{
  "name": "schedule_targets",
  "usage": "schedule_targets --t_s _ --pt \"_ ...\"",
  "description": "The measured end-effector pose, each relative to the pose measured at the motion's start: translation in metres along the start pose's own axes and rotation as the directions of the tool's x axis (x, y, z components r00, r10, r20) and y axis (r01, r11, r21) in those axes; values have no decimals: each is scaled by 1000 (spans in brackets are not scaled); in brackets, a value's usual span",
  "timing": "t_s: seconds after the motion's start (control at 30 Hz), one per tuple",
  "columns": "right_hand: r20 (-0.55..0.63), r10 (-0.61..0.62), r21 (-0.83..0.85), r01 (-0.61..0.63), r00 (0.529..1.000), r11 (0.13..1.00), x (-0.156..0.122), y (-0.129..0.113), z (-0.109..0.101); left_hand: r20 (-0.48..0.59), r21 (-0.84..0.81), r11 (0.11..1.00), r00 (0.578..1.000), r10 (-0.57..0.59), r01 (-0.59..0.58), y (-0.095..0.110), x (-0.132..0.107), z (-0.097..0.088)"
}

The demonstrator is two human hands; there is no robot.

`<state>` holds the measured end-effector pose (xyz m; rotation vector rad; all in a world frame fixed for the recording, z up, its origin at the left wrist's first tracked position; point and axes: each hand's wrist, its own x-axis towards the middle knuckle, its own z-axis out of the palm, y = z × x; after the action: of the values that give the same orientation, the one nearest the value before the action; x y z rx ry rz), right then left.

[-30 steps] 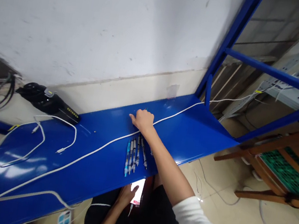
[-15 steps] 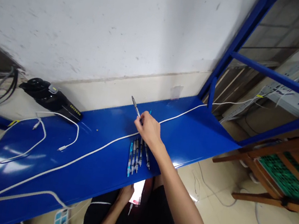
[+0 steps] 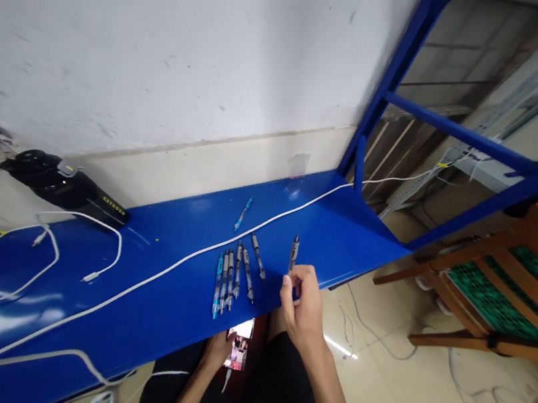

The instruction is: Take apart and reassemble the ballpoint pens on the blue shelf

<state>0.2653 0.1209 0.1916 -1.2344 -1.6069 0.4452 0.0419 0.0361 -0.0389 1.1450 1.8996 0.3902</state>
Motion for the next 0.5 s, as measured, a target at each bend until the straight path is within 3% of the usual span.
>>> schedule_targets --t_s 0.27,0.4,0.5 --pt "-16 -32 96 33 999 995 -13 9 0 -83 -17 998 995 53 -55 1 0 -20" --pt "-48 65 105 -60 997 993 -13 9 2 -133 -34 996 988 76 -81 1 1 -23" --pt "1 153 95 -153 988 984 -5 8 2 -154 -40 996 985 78 -85 1 -1 -22"
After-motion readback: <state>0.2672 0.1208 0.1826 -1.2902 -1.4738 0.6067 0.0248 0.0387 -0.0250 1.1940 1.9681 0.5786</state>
